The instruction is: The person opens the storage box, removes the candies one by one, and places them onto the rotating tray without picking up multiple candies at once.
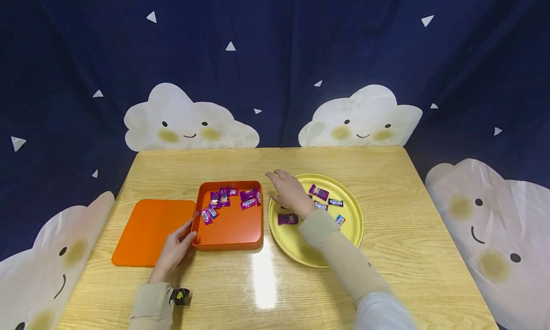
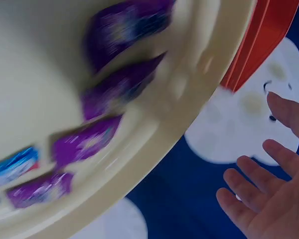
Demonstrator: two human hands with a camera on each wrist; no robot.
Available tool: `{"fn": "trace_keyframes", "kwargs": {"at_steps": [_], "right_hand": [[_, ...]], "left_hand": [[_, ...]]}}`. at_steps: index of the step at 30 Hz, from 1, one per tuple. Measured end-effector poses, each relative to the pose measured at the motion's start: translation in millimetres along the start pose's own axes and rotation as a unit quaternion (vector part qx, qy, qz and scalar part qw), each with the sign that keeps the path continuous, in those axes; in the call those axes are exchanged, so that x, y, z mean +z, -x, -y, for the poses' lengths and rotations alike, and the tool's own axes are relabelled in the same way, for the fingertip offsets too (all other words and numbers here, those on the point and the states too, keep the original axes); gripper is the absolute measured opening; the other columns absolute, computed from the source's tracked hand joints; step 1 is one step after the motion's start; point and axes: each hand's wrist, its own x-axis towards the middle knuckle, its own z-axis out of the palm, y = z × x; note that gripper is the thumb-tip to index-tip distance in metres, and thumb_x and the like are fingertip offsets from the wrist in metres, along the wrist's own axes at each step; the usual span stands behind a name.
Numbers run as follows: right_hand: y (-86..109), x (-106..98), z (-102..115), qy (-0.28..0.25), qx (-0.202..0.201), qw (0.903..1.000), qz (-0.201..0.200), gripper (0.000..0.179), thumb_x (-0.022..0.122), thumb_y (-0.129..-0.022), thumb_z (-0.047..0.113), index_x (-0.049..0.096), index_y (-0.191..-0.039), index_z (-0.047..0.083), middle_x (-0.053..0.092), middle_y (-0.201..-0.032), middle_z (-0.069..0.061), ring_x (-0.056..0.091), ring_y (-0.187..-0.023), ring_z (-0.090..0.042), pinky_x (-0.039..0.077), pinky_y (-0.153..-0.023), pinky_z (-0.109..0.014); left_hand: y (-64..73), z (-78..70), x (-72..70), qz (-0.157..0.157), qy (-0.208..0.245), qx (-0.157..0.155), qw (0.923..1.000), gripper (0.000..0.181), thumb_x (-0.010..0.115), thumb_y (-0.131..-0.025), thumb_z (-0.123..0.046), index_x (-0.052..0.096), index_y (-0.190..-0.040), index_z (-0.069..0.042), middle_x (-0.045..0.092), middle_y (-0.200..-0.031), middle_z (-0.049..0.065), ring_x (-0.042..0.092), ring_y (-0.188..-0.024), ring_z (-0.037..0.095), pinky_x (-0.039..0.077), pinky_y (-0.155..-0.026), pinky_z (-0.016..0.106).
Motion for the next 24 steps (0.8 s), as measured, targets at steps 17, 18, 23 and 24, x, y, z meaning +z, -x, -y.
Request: {"fn": "trace_keyframes", "kwargs": {"at_steps": [17,18,23,24], "right_hand": [[-59.0,38,54,0.018,-0.025,0.994,0.105,0.049,0.065,-0.085,0.016,0.05,-0.13,0.005,0.051,-0.128,-0.012,0.048,-0.117,-0.026,0.038,-0.101,-0.038],[-61.5,40,55,0.017,-0.024,0.9936,0.109,0.047,0.064,-0.085,0.015,0.051,-0.129,0.005,0.052,-0.126,-0.012,0.049,-0.116,-0.026,0.039,-0.1,-0.037],[-72.8,49,59,0.027,-0.004,0.9903,0.136,0.04,0.062,-0.086,0.015,0.055,-0.125,0.008,0.056,-0.119,-0.009,0.053,-0.108,-0.023,0.043,-0.096,-0.035],[-74.9,50,59,0.027,0.004,0.9892,0.144,0.039,0.062,-0.086,0.015,0.056,-0.124,0.009,0.057,-0.118,-0.008,0.054,-0.105,-0.021,0.044,-0.095,-0.035]], "left_hand": [[-0.2,-1.0,-0.3,0.005,0.014,-0.006,0.9999,0.049,0.048,-0.094,-0.008,0.032,-0.141,-0.001,0.038,-0.139,0.024,0.043,-0.122,0.038,0.03,-0.104,0.046],[-0.3,-0.7,-0.3,0.004,0.014,-0.006,0.9999,0.049,0.048,-0.094,-0.008,0.032,-0.141,-0.001,0.038,-0.139,0.024,0.042,-0.122,0.038,0.03,-0.104,0.046],[-0.3,-0.5,-0.5,0.004,0.011,-0.001,0.9999,0.049,0.048,-0.094,-0.007,0.033,-0.14,-0.001,0.038,-0.139,0.024,0.042,-0.122,0.038,0.031,-0.103,0.046],[-0.1,-0.6,-0.6,0.004,0.011,-0.001,0.9999,0.049,0.048,-0.094,-0.007,0.033,-0.14,-0.001,0.038,-0.139,0.024,0.043,-0.122,0.038,0.031,-0.103,0.046]]}}
